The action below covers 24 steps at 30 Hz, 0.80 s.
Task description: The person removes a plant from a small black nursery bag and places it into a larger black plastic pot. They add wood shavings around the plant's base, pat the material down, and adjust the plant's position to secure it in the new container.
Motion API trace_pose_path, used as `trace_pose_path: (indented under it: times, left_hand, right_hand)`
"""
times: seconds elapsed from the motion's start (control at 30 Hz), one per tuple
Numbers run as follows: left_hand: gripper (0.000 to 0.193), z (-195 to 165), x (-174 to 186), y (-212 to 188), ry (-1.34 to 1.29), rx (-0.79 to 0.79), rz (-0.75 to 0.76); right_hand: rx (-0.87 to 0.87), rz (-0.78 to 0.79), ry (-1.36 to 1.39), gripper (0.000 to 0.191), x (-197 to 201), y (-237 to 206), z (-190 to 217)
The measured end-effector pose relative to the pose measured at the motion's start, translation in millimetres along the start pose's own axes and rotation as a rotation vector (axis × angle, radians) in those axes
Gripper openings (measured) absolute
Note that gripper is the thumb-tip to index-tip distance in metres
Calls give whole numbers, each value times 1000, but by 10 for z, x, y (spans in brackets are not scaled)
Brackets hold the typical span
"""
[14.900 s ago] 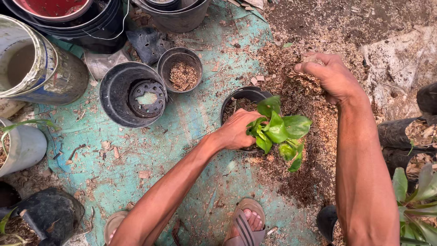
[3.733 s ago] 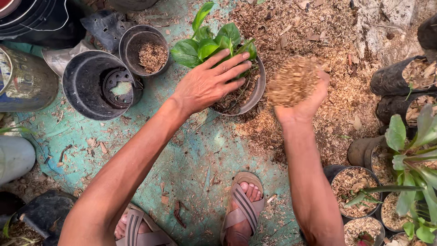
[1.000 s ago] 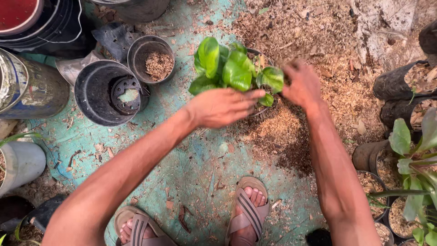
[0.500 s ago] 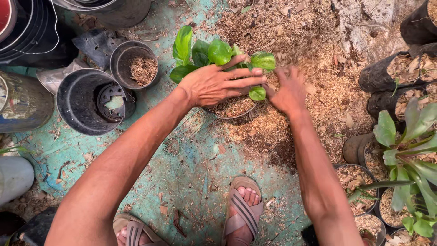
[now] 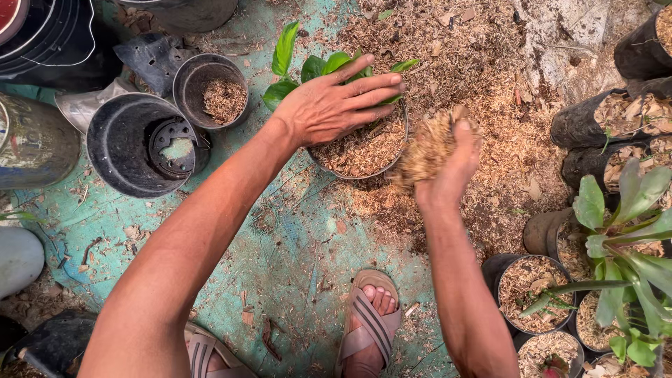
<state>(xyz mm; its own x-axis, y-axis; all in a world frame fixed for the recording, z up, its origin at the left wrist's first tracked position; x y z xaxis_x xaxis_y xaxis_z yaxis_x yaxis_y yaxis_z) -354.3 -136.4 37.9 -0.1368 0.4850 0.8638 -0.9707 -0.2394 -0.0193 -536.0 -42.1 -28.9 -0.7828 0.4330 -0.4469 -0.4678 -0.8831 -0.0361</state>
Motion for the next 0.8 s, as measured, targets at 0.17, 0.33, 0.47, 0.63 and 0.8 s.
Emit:
trace_pose_path:
  times: [0.17,0.33,0.47,0.63,0.8]
  left_hand:
    - [55,27,-65,-10,-97,-19,53]
    - [63,96,-134,-92,-85,8,36]
    - [60,88,-109,-94,-111,0,-37]
    - [66,63,-154,-64,-65,-15,36]
    - [55,61,-108,-27,12,-24,-27]
  right_hand:
    - [93,110,-253,46,-566,-283,-43]
    - [504,343,-850,34,-829,-544,281]
    - [611,676,-1592,34,-1121,-764,194]
    - [712,620,-1560,30,-1243,-1060,277]
    - [642,882,-1561,32,-1537,-1120,-205]
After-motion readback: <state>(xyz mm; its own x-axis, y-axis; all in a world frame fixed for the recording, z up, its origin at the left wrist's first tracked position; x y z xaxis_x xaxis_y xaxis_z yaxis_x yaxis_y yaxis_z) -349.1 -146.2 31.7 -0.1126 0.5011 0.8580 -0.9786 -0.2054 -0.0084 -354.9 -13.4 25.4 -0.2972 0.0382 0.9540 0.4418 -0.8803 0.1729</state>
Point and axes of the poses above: each hand's wrist, its own y-axis towards the middle knuckle, its own x-axis out of the back of the hand, z = x × y, the point moved 8 cm from there along y, towards the middle knuckle, and after that the axes turned 14 degrees about z, right-handed, at the moved point
